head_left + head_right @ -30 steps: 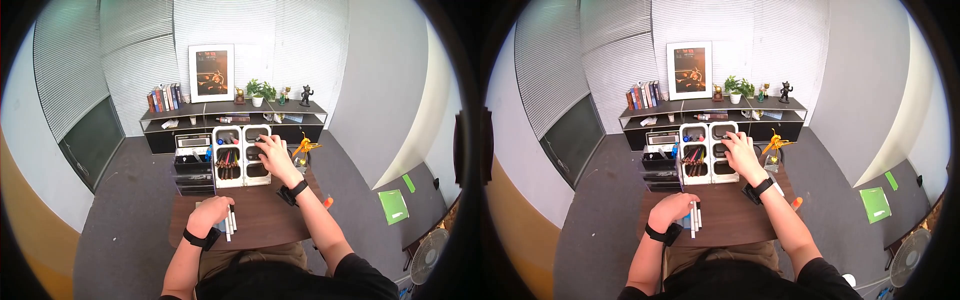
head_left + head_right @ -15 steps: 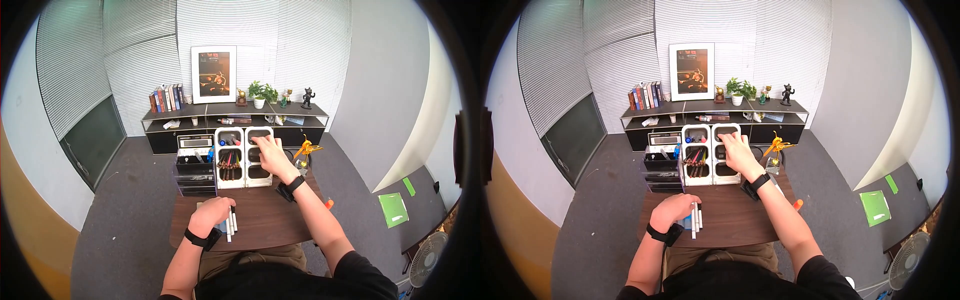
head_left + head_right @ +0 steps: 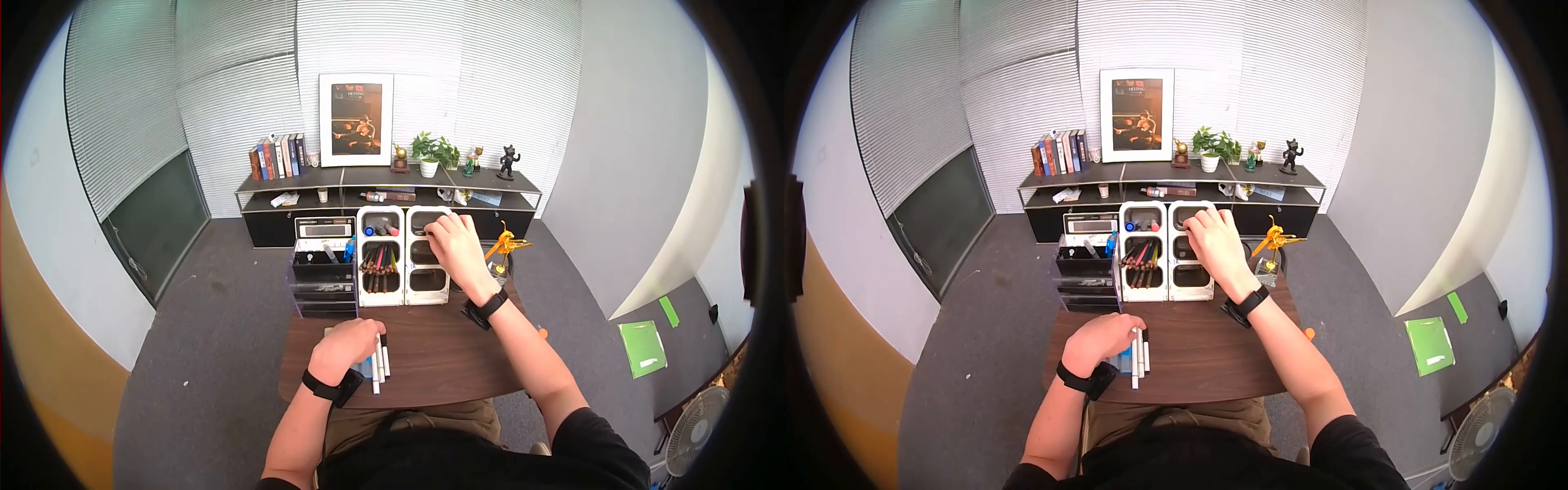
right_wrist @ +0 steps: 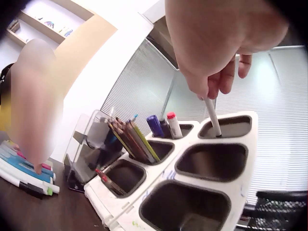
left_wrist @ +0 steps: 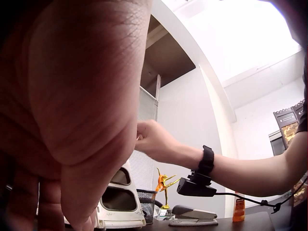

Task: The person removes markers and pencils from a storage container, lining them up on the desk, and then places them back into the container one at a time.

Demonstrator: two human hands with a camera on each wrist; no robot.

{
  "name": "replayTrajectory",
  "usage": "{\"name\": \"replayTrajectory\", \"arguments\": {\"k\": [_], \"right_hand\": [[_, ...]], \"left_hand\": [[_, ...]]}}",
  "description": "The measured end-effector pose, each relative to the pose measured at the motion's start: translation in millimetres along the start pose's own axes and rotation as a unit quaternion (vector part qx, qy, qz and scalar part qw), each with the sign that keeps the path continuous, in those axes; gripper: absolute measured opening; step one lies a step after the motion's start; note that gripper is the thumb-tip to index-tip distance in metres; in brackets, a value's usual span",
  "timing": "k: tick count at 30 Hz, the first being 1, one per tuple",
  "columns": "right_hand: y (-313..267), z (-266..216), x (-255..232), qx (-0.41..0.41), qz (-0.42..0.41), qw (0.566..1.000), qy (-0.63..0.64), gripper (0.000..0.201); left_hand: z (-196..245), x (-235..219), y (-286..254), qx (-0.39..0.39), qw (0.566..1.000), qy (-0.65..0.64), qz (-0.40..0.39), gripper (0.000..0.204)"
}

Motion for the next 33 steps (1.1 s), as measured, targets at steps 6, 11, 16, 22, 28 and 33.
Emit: {"name": "replayTrajectory", "arguments": {"k": [6, 11, 16, 22, 28, 33], "right_hand": [[-6, -53, -84, 0.021, 0.100, 0.993, 0.051, 0.020], [-49, -94, -93, 0.061, 0.034, 0.988, 0.138, 0.022], [-75, -128, -64, 0.055, -0.109, 0.970, 0.210, 0.018], [-104, -151, -44, 0.047, -0.226, 0.960, 0.159, 0.009], [-126, -174, -33, 0.041, -0.286, 0.945, 0.151, 0.008], [-126, -172, -33, 0.041, -0.305, 0.935, 0.173, 0.018]], "left_hand": [[8, -21, -3, 0.074, 0.993, -0.021, 0.088, 0.026], [2, -24, -1, 0.107, 0.985, -0.033, 0.135, 0.021], [4, -28, -3, 0.102, 0.987, -0.024, 0.122, 0.020], [10, -36, -7, 0.084, 0.991, -0.029, 0.104, 0.019], [7, -33, -6, 0.077, 0.993, -0.032, 0.088, 0.021], [5, -35, -7, 0.066, 0.995, -0.037, 0.069, 0.022]]}}
Point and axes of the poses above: each hand's wrist, its own y-axis towards the middle knuckle, its own x-axis out of the palm, z = x × y, the point moved 2 cm from there along y, towards the middle knuckle, and after that the axes turned 1 degree about -z, right-handed, at the moved point
